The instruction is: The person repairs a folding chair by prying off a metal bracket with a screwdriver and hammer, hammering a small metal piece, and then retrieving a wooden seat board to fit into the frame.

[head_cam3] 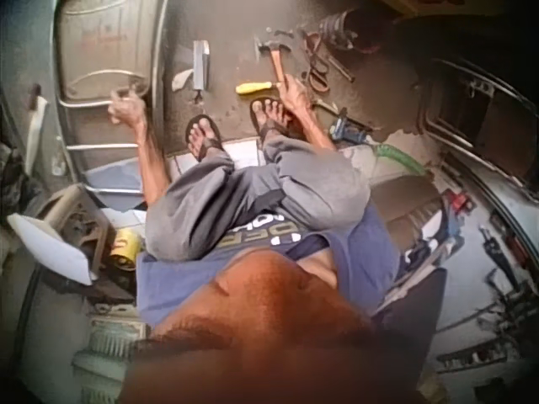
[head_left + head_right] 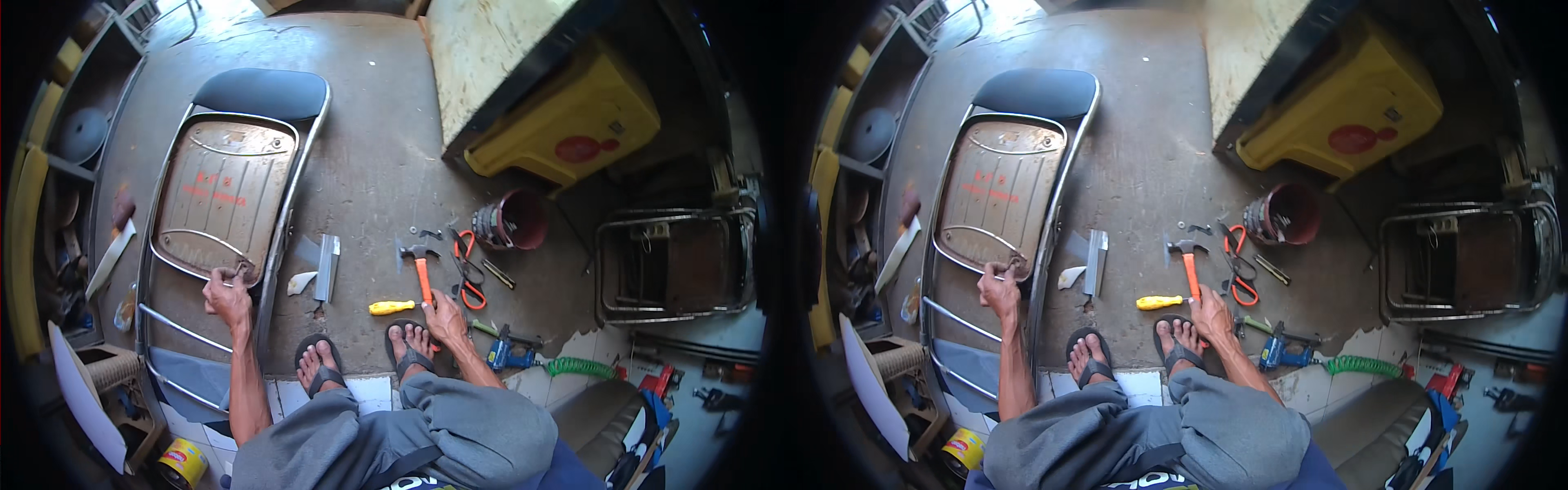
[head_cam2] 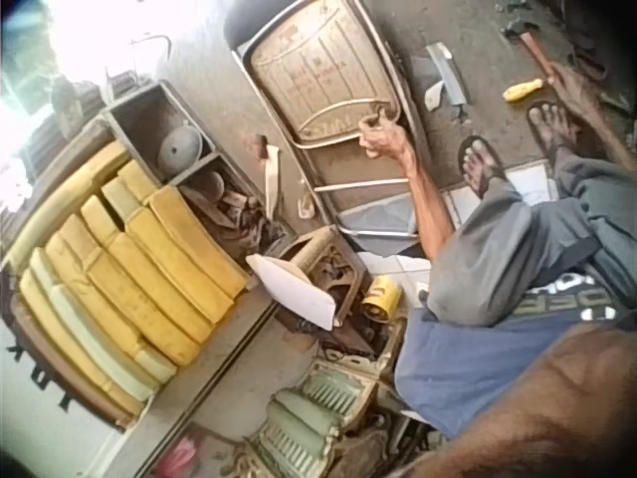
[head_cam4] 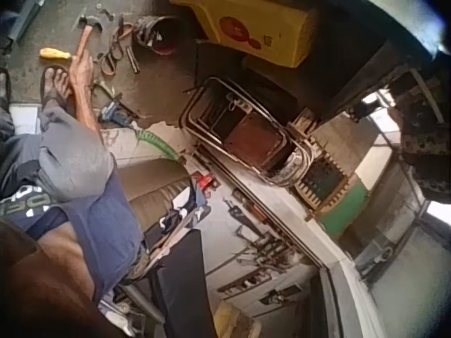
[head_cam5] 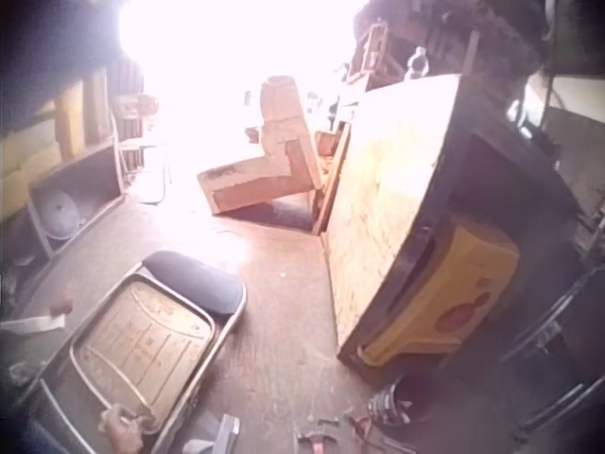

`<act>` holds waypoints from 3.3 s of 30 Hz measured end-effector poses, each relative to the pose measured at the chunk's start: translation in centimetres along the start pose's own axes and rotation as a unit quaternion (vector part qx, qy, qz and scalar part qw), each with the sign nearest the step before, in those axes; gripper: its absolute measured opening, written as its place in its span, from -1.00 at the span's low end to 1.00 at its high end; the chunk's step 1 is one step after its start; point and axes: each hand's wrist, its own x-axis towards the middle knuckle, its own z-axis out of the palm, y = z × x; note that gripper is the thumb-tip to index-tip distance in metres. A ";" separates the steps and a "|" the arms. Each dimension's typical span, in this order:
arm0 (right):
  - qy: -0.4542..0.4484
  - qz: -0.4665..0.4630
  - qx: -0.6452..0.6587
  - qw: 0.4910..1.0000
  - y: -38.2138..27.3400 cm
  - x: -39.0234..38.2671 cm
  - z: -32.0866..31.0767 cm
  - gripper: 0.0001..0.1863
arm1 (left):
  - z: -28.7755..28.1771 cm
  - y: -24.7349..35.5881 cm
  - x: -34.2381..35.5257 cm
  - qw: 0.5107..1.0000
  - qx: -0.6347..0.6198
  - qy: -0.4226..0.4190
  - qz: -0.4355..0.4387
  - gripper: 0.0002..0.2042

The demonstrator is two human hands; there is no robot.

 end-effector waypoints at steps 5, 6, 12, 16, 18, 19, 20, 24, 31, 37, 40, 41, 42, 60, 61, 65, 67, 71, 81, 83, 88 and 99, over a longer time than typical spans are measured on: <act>0.105 0.016 0.020 0.994 3.8 1.3 -1.4 -0.61 | -1.3 6.7 -5.4 0.874 -0.426 -0.234 -0.019 -0.80; 0.117 0.040 0.014 0.992 4.2 1.8 -1.9 -0.60 | -0.9 7.9 -6.8 0.855 -0.434 -0.284 -0.015 -0.83; 0.217 -0.015 -0.095 0.971 7.2 5.9 -3.6 -0.58 | 3.7 12.4 -11.2 0.705 -0.426 -0.522 -0.223 -0.75; 0.134 -0.010 -0.150 0.980 6.4 7.0 -5.1 -0.64 | 6.1 12.6 -11.7 0.679 -0.420 -0.538 -0.271 -0.77; 0.155 -0.024 -0.233 0.960 6.2 7.0 -5.0 -0.75 | 6.2 13.0 -11.7 0.681 -0.431 -0.526 -0.271 -0.76; 0.146 -0.011 -0.151 0.978 5.3 6.8 -5.0 -0.74 | 6.2 13.2 -11.6 0.684 -0.438 -0.518 -0.269 -0.76; 0.134 0.004 -0.068 0.989 4.5 6.0 -5.2 -0.74 | 6.1 13.1 -11.7 0.693 -0.434 -0.513 -0.262 -0.75; -0.002 -0.006 0.169 0.986 -0.8 2.0 -4.9 -0.68 | 6.4 13.4 -11.4 0.729 -0.446 -0.478 -0.204 -0.76; -0.146 -0.141 0.046 0.978 -4.1 0.0 -2.0 -0.33 | 12.4 12.0 -12.0 0.843 -0.237 -0.478 -0.065 -0.79; -0.178 -0.117 0.013 0.977 -6.2 0.2 -1.8 -0.46 | 12.9 11.3 -12.6 0.886 -0.182 -0.425 -0.003 -0.71; -0.136 -0.019 0.028 0.990 -7.1 -0.2 -1.9 -0.55 | 11.3 12.0 -12.7 0.906 -0.168 -0.383 0.063 -0.71; -0.129 -0.024 0.008 0.991 -7.2 -0.1 -1.9 -0.58 | 10.8 12.1 -12.6 0.913 -0.159 -0.364 0.096 -0.72; -0.121 -0.028 -0.012 0.992 -7.2 0.0 -1.9 -0.60 | 10.6 11.8 -12.3 0.908 -0.164 -0.367 0.114 -0.73; -0.052 -0.321 0.032 0.945 -9.7 -0.7 0.4 -0.80 | 4.1 4.2 -9.9 0.941 -0.188 -0.265 0.093 -0.72; -0.052 -0.337 0.021 0.940 -10.1 -0.7 0.5 -0.81 | 3.6 4.8 -10.0 0.940 -0.217 -0.260 0.047 -0.73; -0.057 -0.369 0.011 0.927 -12.4 -0.1 0.9 -0.83 | 3.6 3.9 -11.2 0.936 -0.253 -0.244 -0.020 -0.73; -0.057 -0.363 -0.029 0.930 -13.9 0.3 0.6 -0.87 | 5.9 2.1 -11.6 0.952 -0.208 -0.224 0.012 -0.72; -0.086 -0.337 -0.123 0.930 -13.9 0.7 1.4 -0.88 | 5.7 3.4 -12.3 0.962 -0.197 -0.173 0.071 -0.57; -0.088 -0.322 -0.182 0.925 -15.7 -0.1 1.6 -0.84 | 6.2 2.4 -12.8 0.952 -0.153 -0.219 0.150 -0.54; -0.094 -0.326 -0.183 0.923 -15.6 -0.3 1.7 -0.85 | 6.3 2.2 -13.2 0.947 -0.147 -0.230 0.169 -0.56; -0.114 -0.293 -0.234 0.920 -15.9 -0.6 1.4 -0.85 | 6.3 2.8 -13.5 0.951 -0.134 -0.230 0.157 -0.55; -0.157 -0.298 -0.281 0.899 -16.8 0.1 1.8 -0.83 | 6.1 2.8 -13.3 0.948 -0.138 -0.233 0.164 -0.58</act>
